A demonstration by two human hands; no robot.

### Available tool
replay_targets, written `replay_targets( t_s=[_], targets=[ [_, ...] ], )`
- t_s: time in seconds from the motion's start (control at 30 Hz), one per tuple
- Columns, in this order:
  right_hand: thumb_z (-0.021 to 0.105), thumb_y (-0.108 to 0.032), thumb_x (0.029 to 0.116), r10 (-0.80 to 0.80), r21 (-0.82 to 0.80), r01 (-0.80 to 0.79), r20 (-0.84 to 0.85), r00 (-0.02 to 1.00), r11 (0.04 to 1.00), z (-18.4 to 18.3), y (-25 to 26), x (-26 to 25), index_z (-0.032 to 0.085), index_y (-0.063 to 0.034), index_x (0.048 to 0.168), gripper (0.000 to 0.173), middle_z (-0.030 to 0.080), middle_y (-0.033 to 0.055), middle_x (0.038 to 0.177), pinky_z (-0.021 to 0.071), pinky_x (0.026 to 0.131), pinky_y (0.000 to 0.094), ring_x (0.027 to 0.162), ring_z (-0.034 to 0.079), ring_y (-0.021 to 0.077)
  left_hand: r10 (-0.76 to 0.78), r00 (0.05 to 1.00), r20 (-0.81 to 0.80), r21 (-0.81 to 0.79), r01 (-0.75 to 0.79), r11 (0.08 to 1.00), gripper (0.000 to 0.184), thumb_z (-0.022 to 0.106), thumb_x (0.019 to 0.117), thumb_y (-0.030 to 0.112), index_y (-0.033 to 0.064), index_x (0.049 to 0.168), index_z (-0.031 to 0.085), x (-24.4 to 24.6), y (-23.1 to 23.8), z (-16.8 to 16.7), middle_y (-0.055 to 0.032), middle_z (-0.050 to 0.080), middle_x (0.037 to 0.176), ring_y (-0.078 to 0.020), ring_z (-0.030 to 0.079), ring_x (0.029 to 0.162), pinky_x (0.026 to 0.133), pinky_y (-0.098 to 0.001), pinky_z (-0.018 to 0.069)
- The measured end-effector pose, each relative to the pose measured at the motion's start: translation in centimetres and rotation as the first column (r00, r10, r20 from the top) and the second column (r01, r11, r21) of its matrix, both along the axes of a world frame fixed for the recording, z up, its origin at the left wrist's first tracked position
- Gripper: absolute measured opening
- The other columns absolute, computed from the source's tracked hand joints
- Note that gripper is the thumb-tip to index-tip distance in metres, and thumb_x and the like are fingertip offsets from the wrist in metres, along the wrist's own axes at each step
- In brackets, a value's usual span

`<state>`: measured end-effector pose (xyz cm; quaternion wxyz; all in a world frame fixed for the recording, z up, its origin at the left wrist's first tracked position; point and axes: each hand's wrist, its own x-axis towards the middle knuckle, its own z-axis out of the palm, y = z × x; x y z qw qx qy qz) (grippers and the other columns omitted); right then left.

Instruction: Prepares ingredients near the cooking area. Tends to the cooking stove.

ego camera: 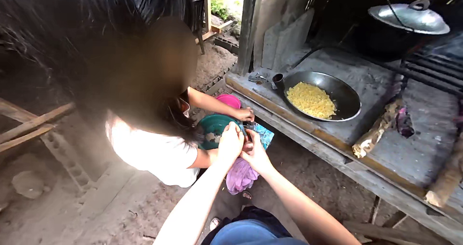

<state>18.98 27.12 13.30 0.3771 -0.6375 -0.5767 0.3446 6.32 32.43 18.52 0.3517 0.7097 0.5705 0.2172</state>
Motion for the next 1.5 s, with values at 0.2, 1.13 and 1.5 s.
replay_targets(
  t_s=[0.2,1.13,1.5],
  targets=[
    [0.054,-0.005,0.0984,0.038,-0.119,-0.034,0.032,0.999,0.992,0.2,5.7,2.0,0.032,-0.001,0.153,0.059,0.06,0.021,0.134,0.0605,0.083,0.0386,0.095,0.071,0.0234,0.238,0.84,0.488,-0.144,-0.191,0.971,0.034,0.053,0.1074,0.027,0.0005,0.128,0.055,1.5,2.2,-3.5,-0.0158,0.066,0.113,-0.0216,0.067,0.101,0.09,-0.0397,0.0552],
    [0.063,0.0,0.0978,0.485,-0.734,-0.189,0.212,0.849,0.652,-5.5,20.6,-0.5,0.052,0.007,0.133,0.037,0.066,0.0212,0.118,0.0596,0.086,0.0314,0.094,0.072,0.0191,0.853,-0.334,0.4,-0.915,-0.191,0.355,0.029,0.063,0.1015,0.011,-0.0055,0.125,0.058,7.6,9.5,-16.4,-0.0156,0.063,0.096,-0.0168,0.06,0.074,0.07,-0.03,0.0534],
    [0.064,-0.004,0.0977,0.586,-0.755,-0.142,0.361,0.725,0.641,-4.8,21.9,-2.4,0.057,0.0055,0.131,0.035,0.069,0.0191,0.114,0.0591,0.085,0.0309,0.091,0.072,0.0173,0.762,-0.583,0.281,-0.931,0.028,0.364,0.017,0.057,0.105,0.017,0.0029,0.113,0.061,7.7,10.5,-17.4,-0.0022,0.053,0.072,-0.0084,0.051,0.055,0.052,-0.0207,0.0461]
  ],
)
